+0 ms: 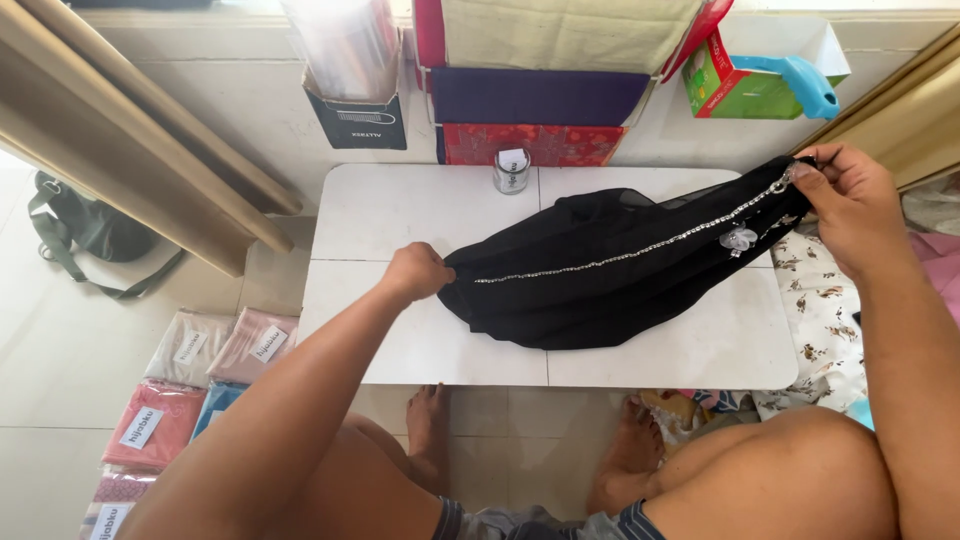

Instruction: Inspecting a black garment with white embroidery for quality control purposes, involving unfolding and checking the fabric.

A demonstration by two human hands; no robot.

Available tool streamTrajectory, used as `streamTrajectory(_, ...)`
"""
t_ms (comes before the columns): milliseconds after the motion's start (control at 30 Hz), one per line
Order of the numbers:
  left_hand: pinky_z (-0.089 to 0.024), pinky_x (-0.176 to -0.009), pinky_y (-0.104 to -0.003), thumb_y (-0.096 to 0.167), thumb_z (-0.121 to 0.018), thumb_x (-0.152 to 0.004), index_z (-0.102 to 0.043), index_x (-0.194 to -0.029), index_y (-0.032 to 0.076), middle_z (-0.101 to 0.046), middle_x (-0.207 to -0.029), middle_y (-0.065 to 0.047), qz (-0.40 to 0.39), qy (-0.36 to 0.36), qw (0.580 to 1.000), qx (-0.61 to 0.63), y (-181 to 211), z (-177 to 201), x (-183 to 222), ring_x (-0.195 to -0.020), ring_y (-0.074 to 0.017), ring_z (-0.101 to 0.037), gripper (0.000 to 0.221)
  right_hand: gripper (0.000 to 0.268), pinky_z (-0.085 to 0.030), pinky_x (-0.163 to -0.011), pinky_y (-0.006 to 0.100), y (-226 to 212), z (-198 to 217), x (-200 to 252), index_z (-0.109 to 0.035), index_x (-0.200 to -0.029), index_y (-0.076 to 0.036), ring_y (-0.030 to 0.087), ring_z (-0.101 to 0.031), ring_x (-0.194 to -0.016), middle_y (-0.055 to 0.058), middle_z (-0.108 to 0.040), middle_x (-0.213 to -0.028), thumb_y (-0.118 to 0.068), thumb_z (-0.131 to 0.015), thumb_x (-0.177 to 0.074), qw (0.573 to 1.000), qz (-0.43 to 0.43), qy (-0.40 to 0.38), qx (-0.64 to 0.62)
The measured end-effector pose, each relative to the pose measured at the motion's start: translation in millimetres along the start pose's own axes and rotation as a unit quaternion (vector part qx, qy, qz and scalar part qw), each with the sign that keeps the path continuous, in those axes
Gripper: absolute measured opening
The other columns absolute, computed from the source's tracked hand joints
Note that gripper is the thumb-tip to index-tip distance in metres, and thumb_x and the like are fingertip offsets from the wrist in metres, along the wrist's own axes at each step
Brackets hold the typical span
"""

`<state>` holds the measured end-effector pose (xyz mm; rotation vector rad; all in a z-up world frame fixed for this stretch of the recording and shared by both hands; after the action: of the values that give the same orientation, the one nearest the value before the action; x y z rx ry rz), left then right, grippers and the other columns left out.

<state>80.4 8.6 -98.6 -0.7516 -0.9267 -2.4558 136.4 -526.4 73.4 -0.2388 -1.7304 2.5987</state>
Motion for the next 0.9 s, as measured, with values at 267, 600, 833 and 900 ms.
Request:
streamTrajectory(267, -0.054, -0.065, -0.038, 0.027, -0.058, -0.085, -0.064, -0.102, 0.018, -0.066, -0.102, -0.006, -0.019, 0.026, 0.998, -0.05, 4.3, -17.8, -21.9, -0.082, -0.0279, -0.066, 0.02, 0.004, -0.05, -0.06, 0.02, 21.7, 16.1, 0.4, -0.057, -0.121, -0.017, 0.003, -0.056, -0.074, -0.005, -0.06, -0.095, -0.017, -0.06, -0.118, 0.999, -0.036, -0.001, -0.023)
streamTrajectory(600, -0.037, -0.058, -0.033, 0.046, -0.07, -0.092, -0.038, -0.058, 0.015, -0.042, -0.062, 0.0, -0.076, -0.008, 0.997, 0.009, 35.2, -31.4, -37.9, -0.063, -0.0184, -0.042, 0.056, 0.003, -0.038, -0.056, 0.018, 19.7, 18.5, 11.7, -0.057, -0.118, -0.018, 0.001, -0.045, -0.07, -0.008, -0.055, -0.088, -0.018, -0.059, -0.116, 0.995, -0.078, 0.0, 0.062)
streamTrajectory(833, -0.052, -0.071, -0.028, 0.04, -0.051, -0.096, -0.047, -0.144, 0.06, -0.063, -0.104, 0.009, -0.191, -0.067, 0.804, -0.559, 33.7, -76.2, -97.7, -0.11, -0.023, -0.06, 0.052, 0.003, -0.037, -0.057, 0.02, 17.4, 18.8, 12.9, -0.058, -0.117, -0.019, 0.001, -0.044, -0.07, -0.008, -0.055, -0.089, -0.018, -0.059, -0.114, 0.994, -0.083, 0.001, 0.075)
streamTrajectory(900, -0.051, -0.07, -0.03, 0.052, -0.053, -0.091, -0.059, -0.111, 0.036, -0.065, -0.094, 0.002, -0.147, -0.022, 0.876, -0.46, 36.3, -52.0, -108.2, -0.096, -0.0249, -0.065, 0.026, 0.003, -0.04, -0.057, 0.02, 21.4, 22.6, 11.0, -0.057, -0.118, -0.017, 0.002, -0.048, -0.071, -0.007, -0.058, -0.091, -0.017, -0.059, -0.116, 0.996, -0.072, 0.001, 0.057)
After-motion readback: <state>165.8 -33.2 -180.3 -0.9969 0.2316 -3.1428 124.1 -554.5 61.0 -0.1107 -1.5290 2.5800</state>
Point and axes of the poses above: each hand's wrist, its own x-axis away from the middle knuckle, its own z-axis out of the back of the hand, y = z × x, the point moved 10 cm from there along -x, towards the middle knuckle
